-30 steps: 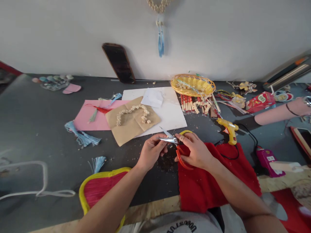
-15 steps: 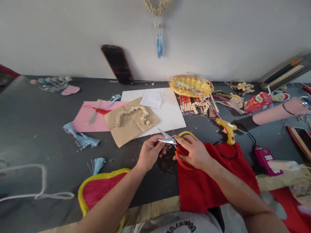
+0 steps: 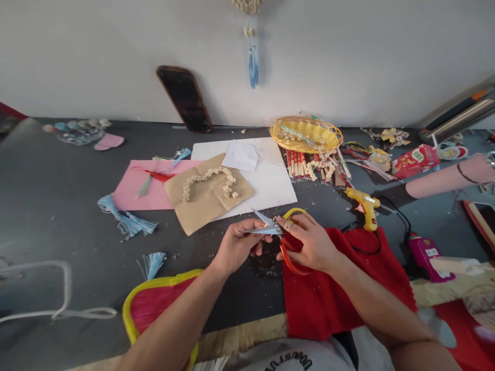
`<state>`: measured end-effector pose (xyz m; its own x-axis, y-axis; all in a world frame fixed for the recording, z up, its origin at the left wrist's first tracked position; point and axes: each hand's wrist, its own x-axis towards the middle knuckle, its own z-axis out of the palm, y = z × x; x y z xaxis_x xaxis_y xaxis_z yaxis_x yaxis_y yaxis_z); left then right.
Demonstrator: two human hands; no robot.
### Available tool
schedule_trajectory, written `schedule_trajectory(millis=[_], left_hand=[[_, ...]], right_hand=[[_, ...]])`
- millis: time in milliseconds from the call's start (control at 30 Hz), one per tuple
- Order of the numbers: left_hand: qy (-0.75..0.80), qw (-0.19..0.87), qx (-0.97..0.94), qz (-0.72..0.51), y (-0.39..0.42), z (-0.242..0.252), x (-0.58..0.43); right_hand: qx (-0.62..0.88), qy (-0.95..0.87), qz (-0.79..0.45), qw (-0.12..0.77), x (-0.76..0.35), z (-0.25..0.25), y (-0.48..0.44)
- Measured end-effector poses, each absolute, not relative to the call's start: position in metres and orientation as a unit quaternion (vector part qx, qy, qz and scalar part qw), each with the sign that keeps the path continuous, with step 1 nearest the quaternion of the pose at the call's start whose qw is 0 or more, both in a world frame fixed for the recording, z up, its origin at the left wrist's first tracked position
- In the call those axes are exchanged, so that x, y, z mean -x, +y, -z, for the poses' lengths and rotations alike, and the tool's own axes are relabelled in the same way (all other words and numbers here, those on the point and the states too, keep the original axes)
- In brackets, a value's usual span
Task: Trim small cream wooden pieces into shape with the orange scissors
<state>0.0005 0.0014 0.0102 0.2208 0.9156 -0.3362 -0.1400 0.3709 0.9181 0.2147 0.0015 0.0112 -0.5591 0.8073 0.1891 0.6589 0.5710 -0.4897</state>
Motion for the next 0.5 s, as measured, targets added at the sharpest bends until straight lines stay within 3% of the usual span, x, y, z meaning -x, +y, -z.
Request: schedule_trajectory(millis=[500], left_hand=[[0.454, 0.666, -0.376, -0.457, 0.0007, -0.0072, -0.0048]], right_hand=[[0.452, -0.839, -0.211, 0.216, -0.2149, -0.013, -0.0008]])
